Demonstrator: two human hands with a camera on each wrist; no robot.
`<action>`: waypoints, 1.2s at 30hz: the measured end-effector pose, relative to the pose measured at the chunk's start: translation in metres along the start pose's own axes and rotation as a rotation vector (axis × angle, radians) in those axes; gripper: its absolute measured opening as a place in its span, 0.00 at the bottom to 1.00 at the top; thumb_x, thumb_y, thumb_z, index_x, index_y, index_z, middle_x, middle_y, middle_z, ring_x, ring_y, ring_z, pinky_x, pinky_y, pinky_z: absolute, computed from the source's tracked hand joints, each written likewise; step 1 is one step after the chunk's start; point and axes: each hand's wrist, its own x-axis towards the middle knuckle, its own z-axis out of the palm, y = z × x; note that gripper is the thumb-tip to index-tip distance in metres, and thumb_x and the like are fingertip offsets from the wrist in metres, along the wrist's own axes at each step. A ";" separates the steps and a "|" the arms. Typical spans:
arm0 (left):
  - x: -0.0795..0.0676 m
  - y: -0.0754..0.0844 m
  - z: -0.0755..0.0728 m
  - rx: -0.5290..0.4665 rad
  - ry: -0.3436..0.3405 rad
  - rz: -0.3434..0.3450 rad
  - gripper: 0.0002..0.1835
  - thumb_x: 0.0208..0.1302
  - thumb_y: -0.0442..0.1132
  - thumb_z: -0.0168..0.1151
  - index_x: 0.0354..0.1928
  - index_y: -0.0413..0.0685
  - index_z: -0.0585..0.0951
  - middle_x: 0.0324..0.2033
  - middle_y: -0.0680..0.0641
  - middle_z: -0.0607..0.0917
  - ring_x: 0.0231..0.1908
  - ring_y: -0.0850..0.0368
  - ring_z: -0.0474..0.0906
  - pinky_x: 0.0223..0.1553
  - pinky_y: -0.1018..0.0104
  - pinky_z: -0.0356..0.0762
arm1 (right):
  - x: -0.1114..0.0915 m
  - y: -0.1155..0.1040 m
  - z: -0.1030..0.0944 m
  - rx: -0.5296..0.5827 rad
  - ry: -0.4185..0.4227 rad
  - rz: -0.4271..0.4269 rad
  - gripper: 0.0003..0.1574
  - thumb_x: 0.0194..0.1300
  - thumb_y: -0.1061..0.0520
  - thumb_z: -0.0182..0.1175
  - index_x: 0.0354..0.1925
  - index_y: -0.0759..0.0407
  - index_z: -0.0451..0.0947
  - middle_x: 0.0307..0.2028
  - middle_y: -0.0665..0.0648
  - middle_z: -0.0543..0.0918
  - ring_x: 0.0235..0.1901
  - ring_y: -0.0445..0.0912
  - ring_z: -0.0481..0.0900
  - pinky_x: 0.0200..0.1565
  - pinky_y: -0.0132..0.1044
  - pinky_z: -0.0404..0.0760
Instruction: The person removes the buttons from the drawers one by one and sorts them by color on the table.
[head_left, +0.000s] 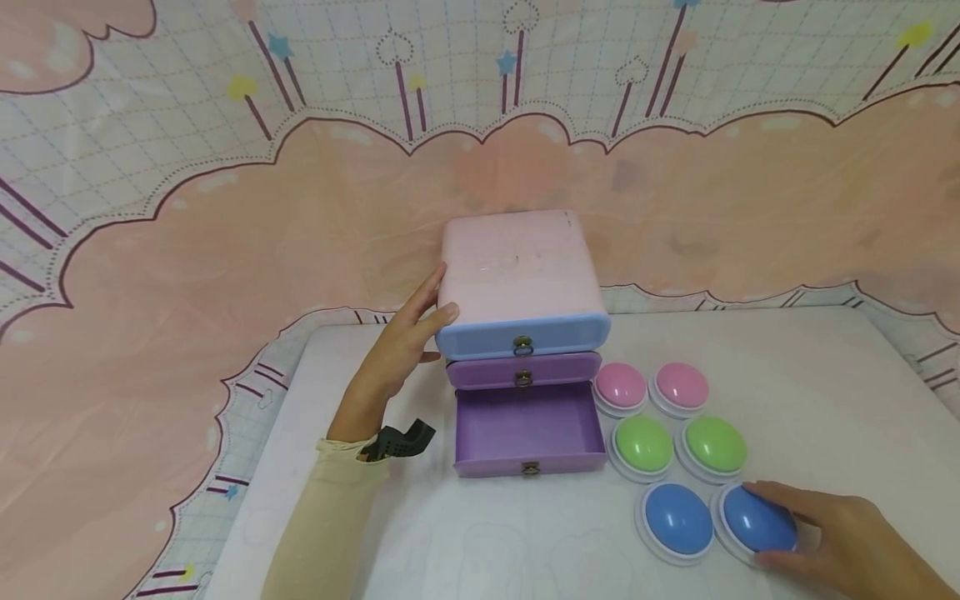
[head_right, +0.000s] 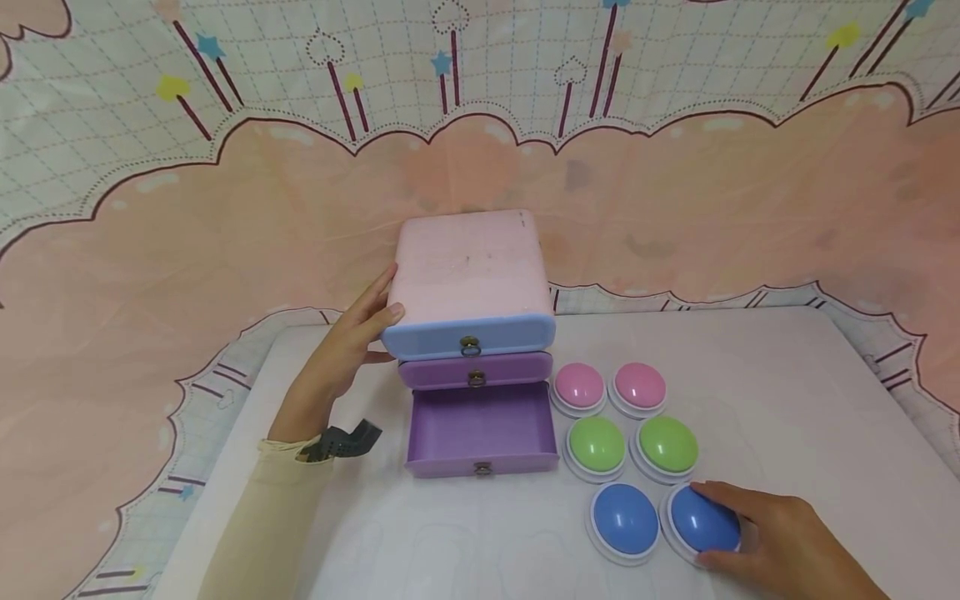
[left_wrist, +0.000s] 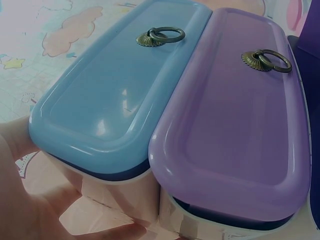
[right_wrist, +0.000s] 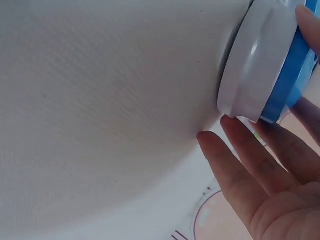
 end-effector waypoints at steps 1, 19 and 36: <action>0.000 0.000 0.000 0.000 0.001 0.000 0.36 0.74 0.57 0.55 0.78 0.87 0.52 0.80 0.48 0.55 0.76 0.39 0.57 0.59 0.23 0.69 | 0.000 0.000 0.000 0.001 -0.001 -0.001 0.68 0.39 0.18 0.71 0.70 0.52 0.73 0.65 0.70 0.78 0.59 0.73 0.76 0.49 0.65 0.82; -0.001 -0.002 -0.002 -0.008 0.000 0.006 0.35 0.74 0.57 0.54 0.77 0.87 0.52 0.80 0.48 0.55 0.77 0.40 0.56 0.58 0.23 0.70 | -0.002 -0.049 -0.028 -0.085 0.414 -0.354 0.47 0.43 0.24 0.74 0.56 0.48 0.85 0.48 0.56 0.90 0.52 0.63 0.85 0.51 0.63 0.82; -0.001 0.000 0.000 -0.012 -0.008 0.005 0.36 0.74 0.56 0.54 0.78 0.86 0.52 0.80 0.48 0.54 0.76 0.40 0.57 0.59 0.23 0.69 | 0.026 -0.125 -0.032 0.059 0.602 -0.828 0.20 0.51 0.47 0.80 0.45 0.42 0.90 0.27 0.27 0.76 0.28 0.29 0.71 0.29 0.25 0.72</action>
